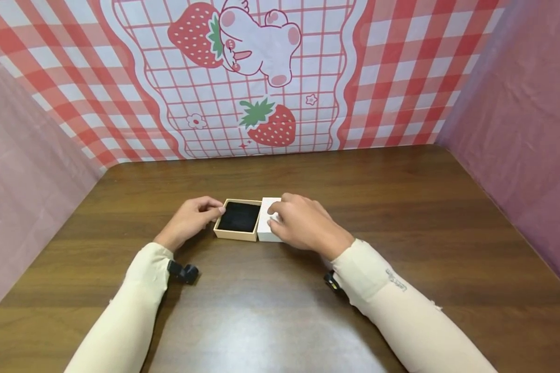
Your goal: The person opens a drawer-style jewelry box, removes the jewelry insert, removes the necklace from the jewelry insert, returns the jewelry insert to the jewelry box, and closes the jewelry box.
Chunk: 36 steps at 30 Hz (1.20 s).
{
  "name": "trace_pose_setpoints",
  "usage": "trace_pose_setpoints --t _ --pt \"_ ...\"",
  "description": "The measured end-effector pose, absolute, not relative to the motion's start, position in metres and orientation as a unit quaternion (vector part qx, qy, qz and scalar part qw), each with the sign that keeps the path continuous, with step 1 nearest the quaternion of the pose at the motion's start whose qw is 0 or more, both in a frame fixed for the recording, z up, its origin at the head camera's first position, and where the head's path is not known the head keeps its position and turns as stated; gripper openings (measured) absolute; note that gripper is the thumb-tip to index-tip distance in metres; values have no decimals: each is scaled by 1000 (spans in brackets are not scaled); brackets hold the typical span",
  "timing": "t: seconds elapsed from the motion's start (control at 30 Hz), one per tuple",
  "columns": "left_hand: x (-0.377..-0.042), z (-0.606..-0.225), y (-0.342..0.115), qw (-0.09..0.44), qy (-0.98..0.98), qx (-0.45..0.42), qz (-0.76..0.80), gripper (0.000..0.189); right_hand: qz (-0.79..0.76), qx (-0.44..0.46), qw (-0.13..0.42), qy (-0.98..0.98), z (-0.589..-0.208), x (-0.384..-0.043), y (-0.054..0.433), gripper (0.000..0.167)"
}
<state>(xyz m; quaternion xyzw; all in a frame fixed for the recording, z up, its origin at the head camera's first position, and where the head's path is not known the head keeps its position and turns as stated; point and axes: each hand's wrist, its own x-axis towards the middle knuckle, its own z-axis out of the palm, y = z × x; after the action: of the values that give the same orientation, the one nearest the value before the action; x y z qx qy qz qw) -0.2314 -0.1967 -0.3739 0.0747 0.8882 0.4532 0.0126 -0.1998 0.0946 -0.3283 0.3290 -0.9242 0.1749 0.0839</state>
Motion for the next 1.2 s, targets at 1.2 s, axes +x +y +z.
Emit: trace_pose_setpoints --t 1.2 --pt "-228 -374 -197 39 886 68 458 31 169 379 71 -907 -336 -187 124 24"
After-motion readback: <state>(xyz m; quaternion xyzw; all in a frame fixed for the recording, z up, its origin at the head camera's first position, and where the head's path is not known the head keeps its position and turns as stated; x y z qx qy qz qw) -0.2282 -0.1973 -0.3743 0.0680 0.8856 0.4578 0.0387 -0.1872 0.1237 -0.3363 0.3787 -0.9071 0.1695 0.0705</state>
